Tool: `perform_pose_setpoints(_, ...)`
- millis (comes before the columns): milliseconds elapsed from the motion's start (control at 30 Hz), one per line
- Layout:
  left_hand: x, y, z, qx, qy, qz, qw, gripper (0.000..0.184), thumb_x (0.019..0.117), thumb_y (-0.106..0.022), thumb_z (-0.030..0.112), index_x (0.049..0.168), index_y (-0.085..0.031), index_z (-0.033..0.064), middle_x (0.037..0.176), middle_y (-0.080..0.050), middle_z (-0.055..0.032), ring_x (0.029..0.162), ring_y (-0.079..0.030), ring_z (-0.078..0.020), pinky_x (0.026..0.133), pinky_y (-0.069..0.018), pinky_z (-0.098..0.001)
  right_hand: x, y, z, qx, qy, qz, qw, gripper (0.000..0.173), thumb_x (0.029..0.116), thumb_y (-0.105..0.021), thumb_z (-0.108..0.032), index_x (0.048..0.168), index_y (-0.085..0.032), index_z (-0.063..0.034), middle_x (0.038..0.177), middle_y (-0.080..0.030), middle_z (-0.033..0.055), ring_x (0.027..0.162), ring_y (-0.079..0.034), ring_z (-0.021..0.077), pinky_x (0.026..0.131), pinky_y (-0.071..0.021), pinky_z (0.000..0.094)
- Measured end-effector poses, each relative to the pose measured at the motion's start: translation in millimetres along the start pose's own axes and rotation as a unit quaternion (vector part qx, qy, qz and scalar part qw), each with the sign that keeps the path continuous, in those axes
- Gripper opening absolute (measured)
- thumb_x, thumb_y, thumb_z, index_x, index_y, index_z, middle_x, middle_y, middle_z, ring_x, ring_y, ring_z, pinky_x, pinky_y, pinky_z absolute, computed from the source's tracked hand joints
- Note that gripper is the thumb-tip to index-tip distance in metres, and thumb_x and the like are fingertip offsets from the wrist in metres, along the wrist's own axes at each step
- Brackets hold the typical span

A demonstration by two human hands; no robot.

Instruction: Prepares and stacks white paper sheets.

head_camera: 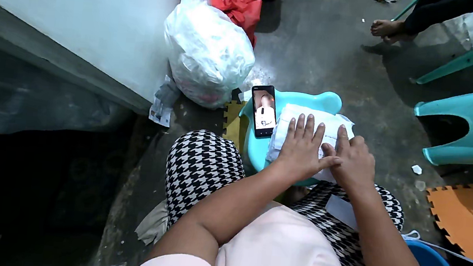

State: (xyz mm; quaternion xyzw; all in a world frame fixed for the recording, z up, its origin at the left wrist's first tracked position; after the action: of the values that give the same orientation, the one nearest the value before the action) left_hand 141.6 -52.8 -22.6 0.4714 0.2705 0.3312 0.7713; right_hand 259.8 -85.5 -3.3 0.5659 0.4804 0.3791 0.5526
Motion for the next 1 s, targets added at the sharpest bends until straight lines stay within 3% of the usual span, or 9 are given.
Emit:
perform_pose_setpoints(233,0,-4,0,0.019,-0.004,0.001,1.0,0.102,0.0949,-0.023,0.081,0.164,-0.022,0.0066,0.169,-0.011,-0.025,0.157,-0.006,-0.0442,0.125,-0.0037,-0.0623,-9,-1,15,-0.013,-0.02,-0.026,0.999,0.074,0.1053,-0.04,-0.055,0.157,-0.037,-0.001,0.127,-0.056,0.0366,0.114,-0.058,0.0552,0.085,-0.0479,0.0678)
perform_pose_setpoints(400,0,-8,1,0.039,-0.016,0.027,0.999,0.081,0.1052,-0.033,0.061,0.163,-0.023,0.0052,0.168,-0.011,-0.0277,0.156,-0.008,-0.046,0.123,-0.0067,-0.0646,-15,3,31,0.015,-0.039,-0.028,0.999,0.073,0.1048,-0.041,-0.055,0.155,-0.041,-0.0016,0.132,-0.052,0.038,0.114,-0.057,0.0572,0.087,-0.047,0.0708)
perform_pose_setpoints(567,0,-8,2,0.043,-0.018,0.021,0.999,0.08,0.1057,-0.035,0.059,0.163,-0.022,0.0046,0.169,-0.009,-0.0275,0.156,-0.007,-0.046,0.124,-0.0058,-0.0643,-22,33,57,0.041,-0.087,0.01,0.995,0.057,0.1059,-0.053,-0.033,0.153,-0.044,-0.0028,0.136,-0.047,0.0426,0.115,-0.054,0.0625,0.089,-0.0445,0.075)
perform_pose_setpoints(667,-1,-6,2,0.037,-0.021,0.039,0.998,0.08,0.1049,-0.039,0.058,0.163,-0.025,0.0049,0.168,-0.014,-0.0283,0.156,-0.011,-0.0469,0.123,-0.0081,-0.0645,-25,51,64,0.042,-0.089,0.061,0.993,0.055,0.1046,-0.056,-0.028,0.152,-0.045,-0.0028,0.133,-0.048,0.043,0.114,-0.054,0.0631,0.088,-0.0445,0.075)
perform_pose_setpoints(833,0,-11,1,0.046,-0.027,0.049,0.997,0.075,0.105,-0.038,0.059,0.164,-0.025,0.0141,0.168,-0.012,-0.0294,0.155,-0.01,-0.049,0.122,-0.007,-0.0663,-22,44,31,0.055,-0.042,0.05,0.996,0.055,0.1049,-0.054,-0.03,0.155,-0.044,-0.0117,0.125,-0.053,0.0411,0.107,-0.058,0.0607,0.084,-0.0463,0.0733)
perform_pose_setpoints(1000,-1,-10,2,0.044,-0.029,0.04,0.998,0.074,0.1054,-0.037,0.058,0.164,-0.025,0.0158,0.167,-0.013,-0.0298,0.155,-0.01,-0.0489,0.123,-0.0065,-0.0654,-15,14,5,0.039,0.005,0.018,0.999,0.057,0.1035,-0.056,-0.036,0.156,-0.045,-0.0189,0.115,-0.058,0.0347,0.099,-0.061,0.054,0.078,-0.048,0.0682)
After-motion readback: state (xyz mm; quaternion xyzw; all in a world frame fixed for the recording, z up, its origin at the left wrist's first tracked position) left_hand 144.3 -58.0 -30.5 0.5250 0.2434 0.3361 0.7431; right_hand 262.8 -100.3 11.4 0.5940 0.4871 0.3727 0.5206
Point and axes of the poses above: each hand's wrist, its own x-axis towards the middle knuckle, its own y-axis out of the back of the hand, z = x × y, the point moved 7 cm from there along x, towards the middle knuckle
